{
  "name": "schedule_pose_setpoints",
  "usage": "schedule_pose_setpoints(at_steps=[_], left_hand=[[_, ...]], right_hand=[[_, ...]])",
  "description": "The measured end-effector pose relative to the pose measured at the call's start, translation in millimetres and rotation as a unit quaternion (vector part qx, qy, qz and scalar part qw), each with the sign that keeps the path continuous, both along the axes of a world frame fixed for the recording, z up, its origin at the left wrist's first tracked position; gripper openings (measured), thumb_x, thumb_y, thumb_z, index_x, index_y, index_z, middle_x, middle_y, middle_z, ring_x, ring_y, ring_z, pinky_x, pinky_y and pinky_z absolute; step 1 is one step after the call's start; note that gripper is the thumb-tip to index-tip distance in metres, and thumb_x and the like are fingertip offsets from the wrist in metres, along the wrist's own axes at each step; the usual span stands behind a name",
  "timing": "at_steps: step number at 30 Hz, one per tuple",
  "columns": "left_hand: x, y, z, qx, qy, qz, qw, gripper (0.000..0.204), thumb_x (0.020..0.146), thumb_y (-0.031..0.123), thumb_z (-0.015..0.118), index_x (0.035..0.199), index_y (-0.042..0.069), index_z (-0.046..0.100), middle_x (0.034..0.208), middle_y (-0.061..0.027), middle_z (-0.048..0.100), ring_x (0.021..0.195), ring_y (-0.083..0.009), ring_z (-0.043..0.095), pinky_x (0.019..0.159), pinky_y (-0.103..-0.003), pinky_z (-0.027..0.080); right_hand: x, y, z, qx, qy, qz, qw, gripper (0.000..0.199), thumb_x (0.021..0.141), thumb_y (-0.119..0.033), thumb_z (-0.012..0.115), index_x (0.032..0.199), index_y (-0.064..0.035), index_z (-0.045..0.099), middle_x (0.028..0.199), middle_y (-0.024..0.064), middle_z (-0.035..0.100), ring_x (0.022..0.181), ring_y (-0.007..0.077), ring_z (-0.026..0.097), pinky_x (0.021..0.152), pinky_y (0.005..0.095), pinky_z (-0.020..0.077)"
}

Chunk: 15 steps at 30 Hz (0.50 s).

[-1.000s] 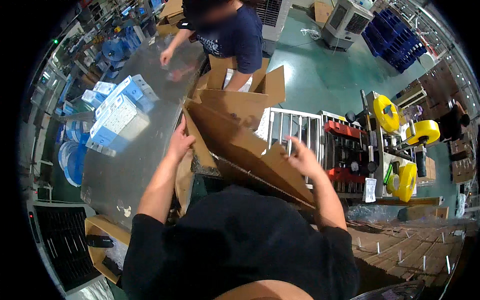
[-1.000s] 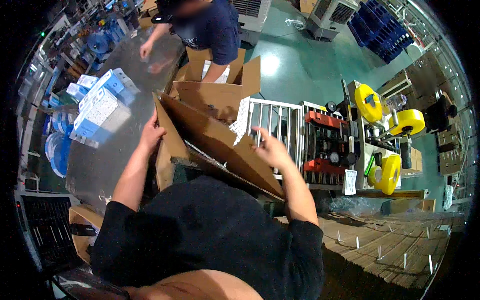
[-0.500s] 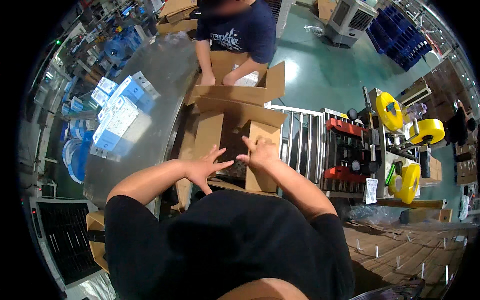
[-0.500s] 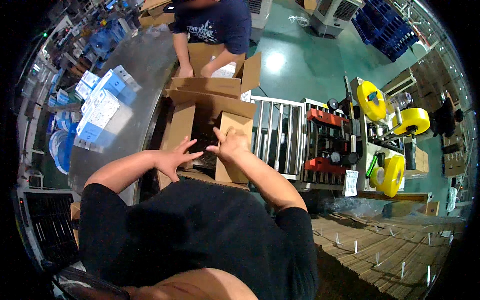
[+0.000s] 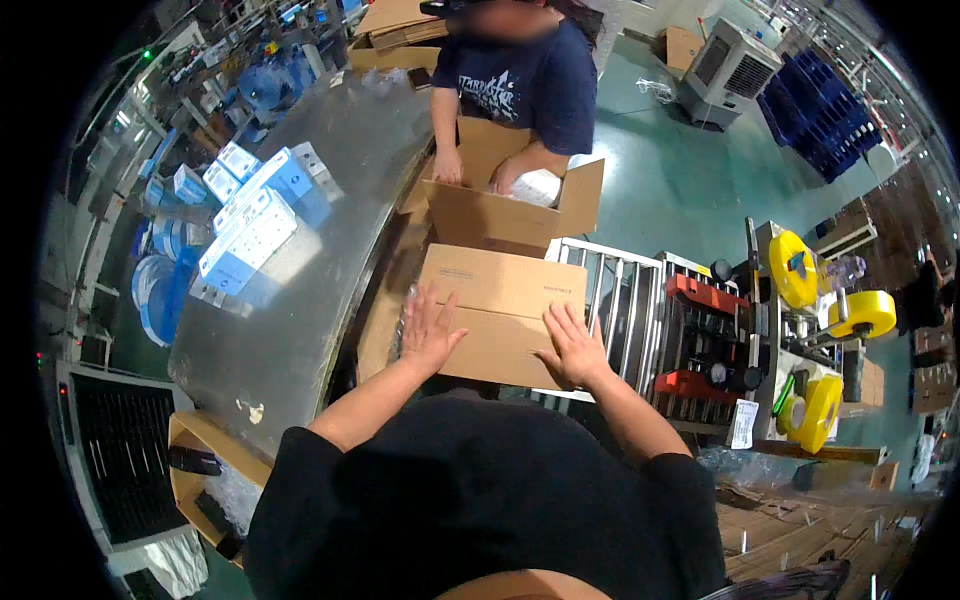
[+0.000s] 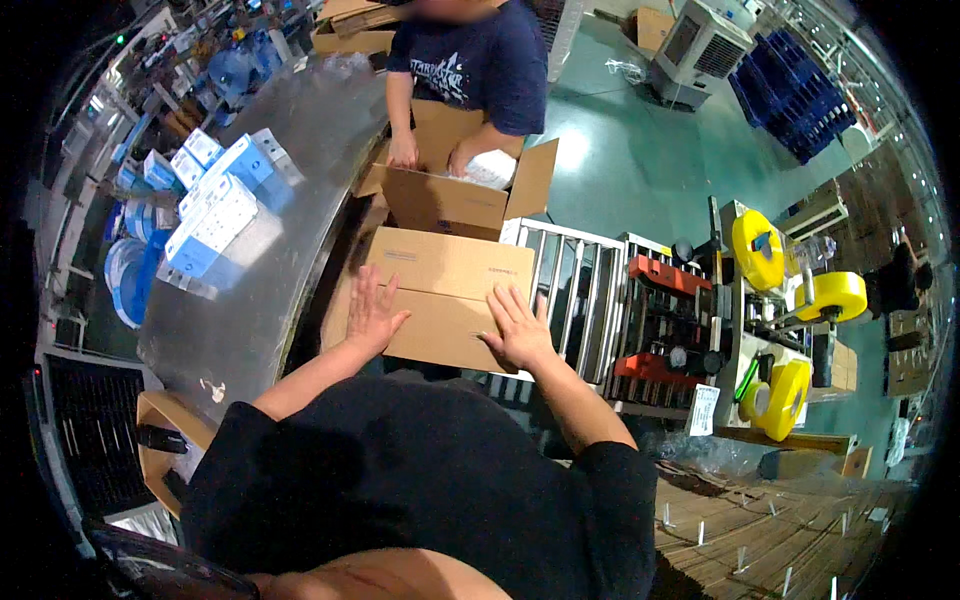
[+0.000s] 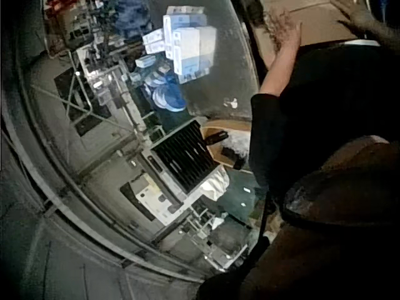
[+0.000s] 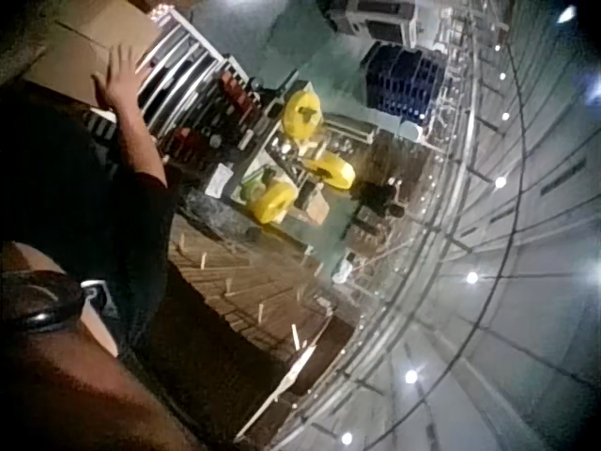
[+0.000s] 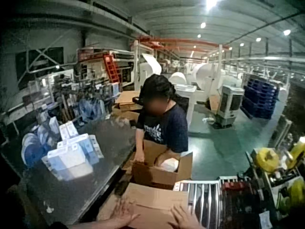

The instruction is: The person places blue and white boxed items into cardboard shipping cartons and moves the cartons onto a conveyor belt system.

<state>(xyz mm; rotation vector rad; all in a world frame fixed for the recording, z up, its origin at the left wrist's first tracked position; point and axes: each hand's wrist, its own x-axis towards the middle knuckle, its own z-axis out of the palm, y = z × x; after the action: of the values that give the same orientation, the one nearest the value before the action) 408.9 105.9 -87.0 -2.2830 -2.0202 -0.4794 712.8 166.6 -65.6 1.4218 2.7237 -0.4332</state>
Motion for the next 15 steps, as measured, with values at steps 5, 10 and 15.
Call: schedule_pose_setpoints(at_steps=[5,10,15], left_hand=[[-46.8,24.2,-17.4,-0.087,0.024,0.001,0.996,0.07,0.09,0.044,0.052,0.139,-0.003,0.038,0.148,-0.0211,0.033,0.139,-0.0329,0.029,0.114,-0.048,0.021],[-233.8,47.0,-56.6,-0.235,-0.358,0.254,0.867,0.072,0.095,0.055,0.038,0.144,0.002,0.033,0.15,-0.0189,0.03,0.14,-0.0353,0.024,0.114,-0.049,0.021],[-208.3,39.7,-90.1,-0.217,-0.596,0.213,0.744,0.073,0.096,0.058,0.034,0.149,0.008,0.025,0.155,-0.0112,0.019,0.144,-0.0275,0.008,0.116,-0.044,0.011]], right_hand=[[16.0,41.9,-86.4,-0.013,0.384,-0.193,0.903,0.065,0.09,-0.036,0.057,0.142,-0.0045,0.037,0.146,0.0217,0.035,0.136,0.0366,0.032,0.112,0.0502,0.0235],[-39.3,0.8,-220.3,-0.405,0.427,-0.397,0.704,0.104,0.078,-0.066,0.064,0.143,0.0071,0.028,0.148,0.0229,0.032,0.138,0.0345,0.028,0.109,0.0431,0.0287],[33.4,-34.8,-215.4,-0.477,0.45,-0.381,0.651,0.068,0.081,-0.036,0.075,0.133,-0.0018,0.049,0.12,0.0099,0.061,0.106,0.0235,0.06,0.092,0.0378,0.046]])
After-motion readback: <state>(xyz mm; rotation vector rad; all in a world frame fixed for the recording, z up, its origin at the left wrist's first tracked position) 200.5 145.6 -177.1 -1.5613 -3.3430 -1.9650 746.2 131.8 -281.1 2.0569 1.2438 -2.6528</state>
